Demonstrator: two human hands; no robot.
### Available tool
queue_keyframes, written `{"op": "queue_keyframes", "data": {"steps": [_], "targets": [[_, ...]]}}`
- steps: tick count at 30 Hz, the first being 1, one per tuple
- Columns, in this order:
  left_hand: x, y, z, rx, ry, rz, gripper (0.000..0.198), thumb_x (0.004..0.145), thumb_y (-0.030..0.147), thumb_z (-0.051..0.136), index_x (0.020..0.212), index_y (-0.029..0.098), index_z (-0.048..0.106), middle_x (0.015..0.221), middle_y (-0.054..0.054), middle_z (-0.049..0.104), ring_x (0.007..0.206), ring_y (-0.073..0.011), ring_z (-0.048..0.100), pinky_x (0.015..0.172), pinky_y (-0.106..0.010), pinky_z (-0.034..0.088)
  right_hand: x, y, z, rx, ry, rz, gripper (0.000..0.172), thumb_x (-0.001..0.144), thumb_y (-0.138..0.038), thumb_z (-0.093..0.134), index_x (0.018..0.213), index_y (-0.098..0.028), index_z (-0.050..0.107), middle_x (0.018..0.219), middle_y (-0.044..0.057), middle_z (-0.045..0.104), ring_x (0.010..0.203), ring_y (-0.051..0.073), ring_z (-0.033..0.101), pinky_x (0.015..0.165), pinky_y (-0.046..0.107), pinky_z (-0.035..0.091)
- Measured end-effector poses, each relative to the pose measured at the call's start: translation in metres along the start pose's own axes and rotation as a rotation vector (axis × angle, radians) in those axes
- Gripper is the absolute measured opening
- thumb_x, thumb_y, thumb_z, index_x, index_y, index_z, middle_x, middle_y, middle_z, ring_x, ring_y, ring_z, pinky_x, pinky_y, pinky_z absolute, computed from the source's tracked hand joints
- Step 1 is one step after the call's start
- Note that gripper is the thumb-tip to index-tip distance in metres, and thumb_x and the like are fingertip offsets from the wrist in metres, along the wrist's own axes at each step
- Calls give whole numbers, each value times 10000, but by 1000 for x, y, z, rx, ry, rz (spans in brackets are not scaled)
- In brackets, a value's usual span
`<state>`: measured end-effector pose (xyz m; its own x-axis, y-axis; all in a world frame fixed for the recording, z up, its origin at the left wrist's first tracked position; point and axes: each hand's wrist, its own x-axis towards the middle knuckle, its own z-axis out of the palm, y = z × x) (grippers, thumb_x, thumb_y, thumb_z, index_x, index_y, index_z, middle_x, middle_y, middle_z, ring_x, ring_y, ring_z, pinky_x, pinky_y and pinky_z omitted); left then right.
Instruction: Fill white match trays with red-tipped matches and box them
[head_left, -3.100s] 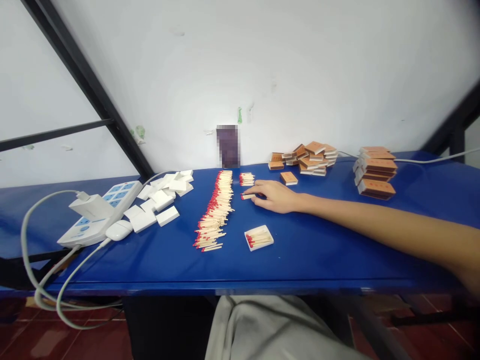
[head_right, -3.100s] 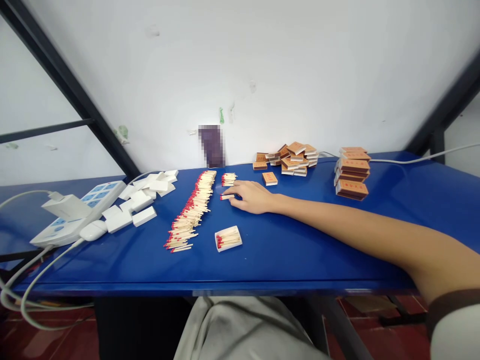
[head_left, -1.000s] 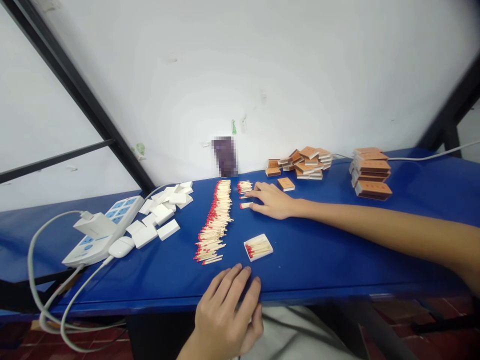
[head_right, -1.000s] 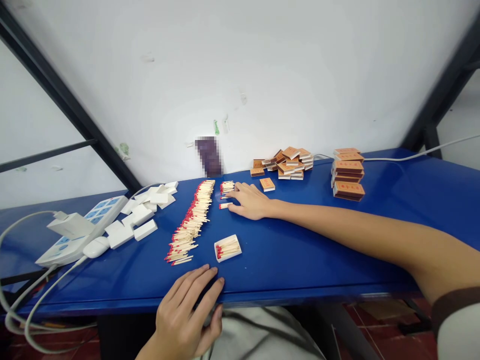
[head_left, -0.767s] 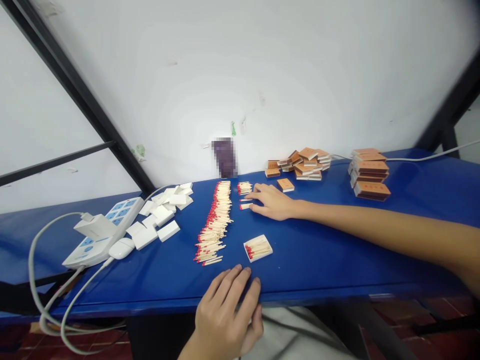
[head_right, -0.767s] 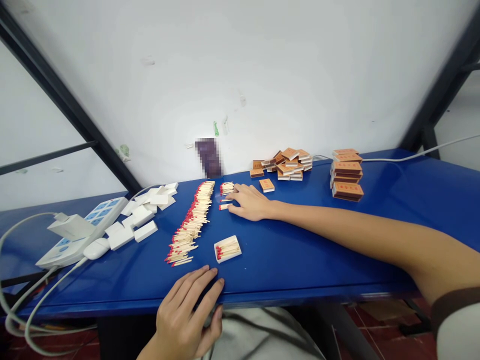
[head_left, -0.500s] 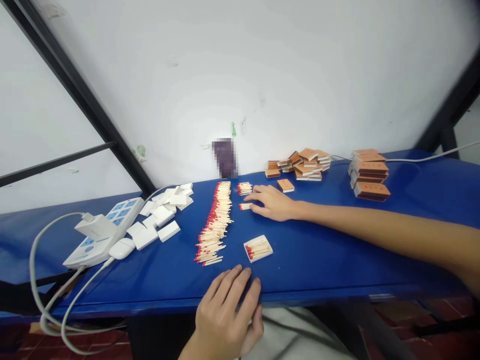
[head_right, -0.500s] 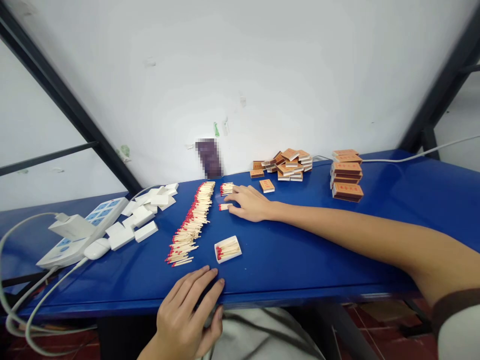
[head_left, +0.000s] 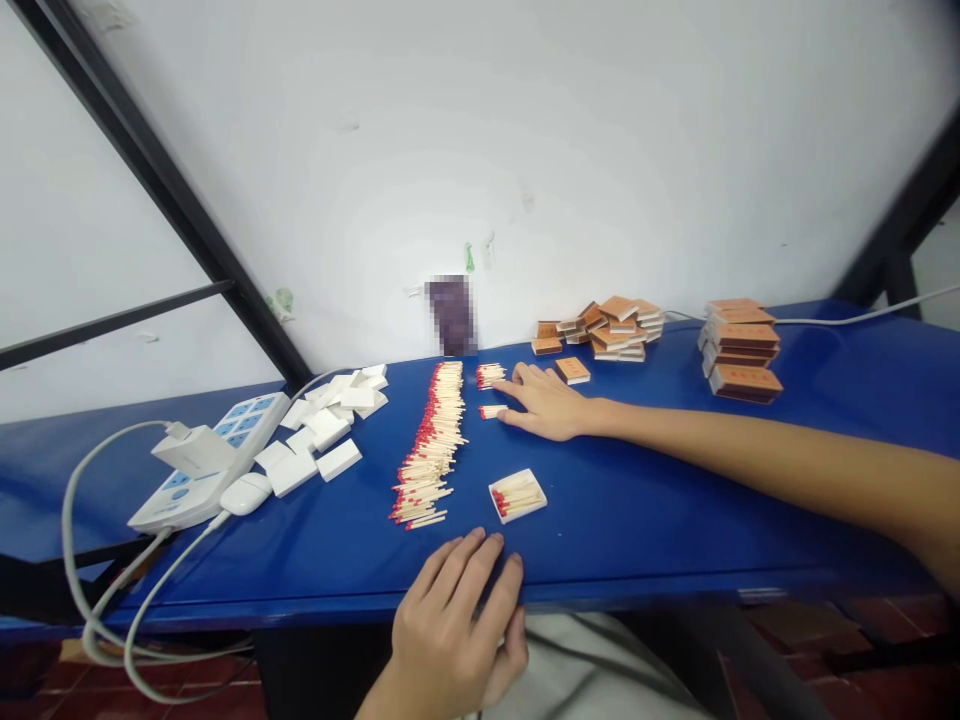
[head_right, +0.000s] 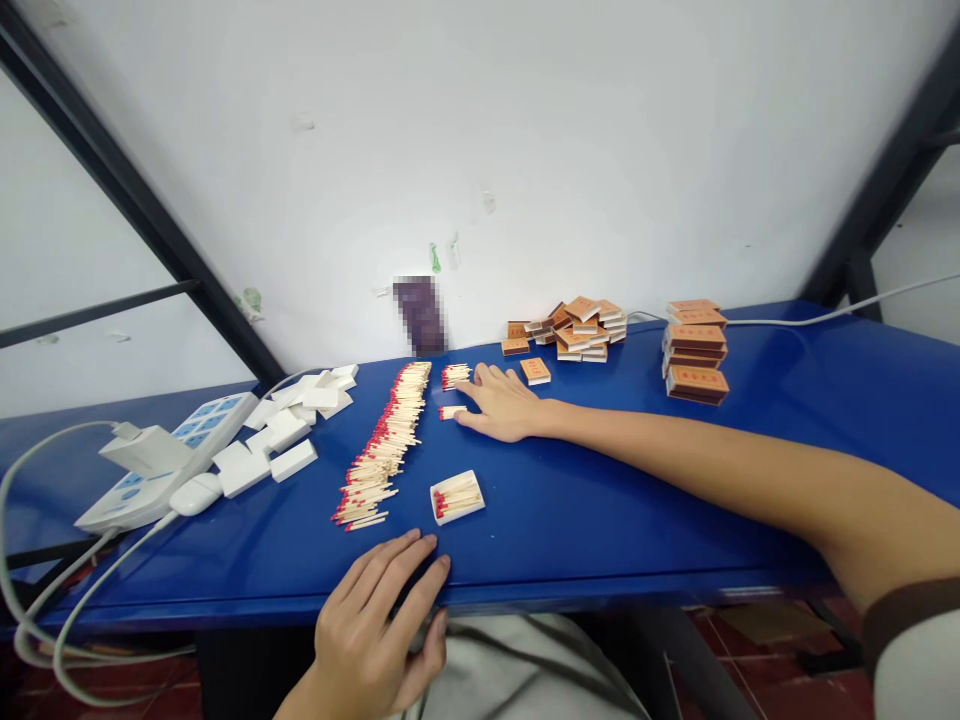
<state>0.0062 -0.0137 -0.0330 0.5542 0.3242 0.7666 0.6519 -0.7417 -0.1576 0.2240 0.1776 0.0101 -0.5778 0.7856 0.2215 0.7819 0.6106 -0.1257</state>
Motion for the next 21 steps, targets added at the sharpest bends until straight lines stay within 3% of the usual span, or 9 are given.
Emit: {"op": "queue_keyframes", "data": {"steps": [10,21], "targets": [[0,0,2,1,8,-2,286,828,135,521,1054,95,692,1073,-153,688,1014,-307,649,841,-411,525,9,8,-2,182,-94,70,582,948,-609,333,1437,-315,446,1062,104,483,1053,294,496,912,474,360],[0,0,1,10,5,-1,293,828,146,516,1063,104,687,1078,-144,691,1016,-300,651,839,-401,535,11,9,-3,142,-92,53,595,945,-618,338,1440,-302,436,1058,104,495,1041,295,516,906,461,371]]}}
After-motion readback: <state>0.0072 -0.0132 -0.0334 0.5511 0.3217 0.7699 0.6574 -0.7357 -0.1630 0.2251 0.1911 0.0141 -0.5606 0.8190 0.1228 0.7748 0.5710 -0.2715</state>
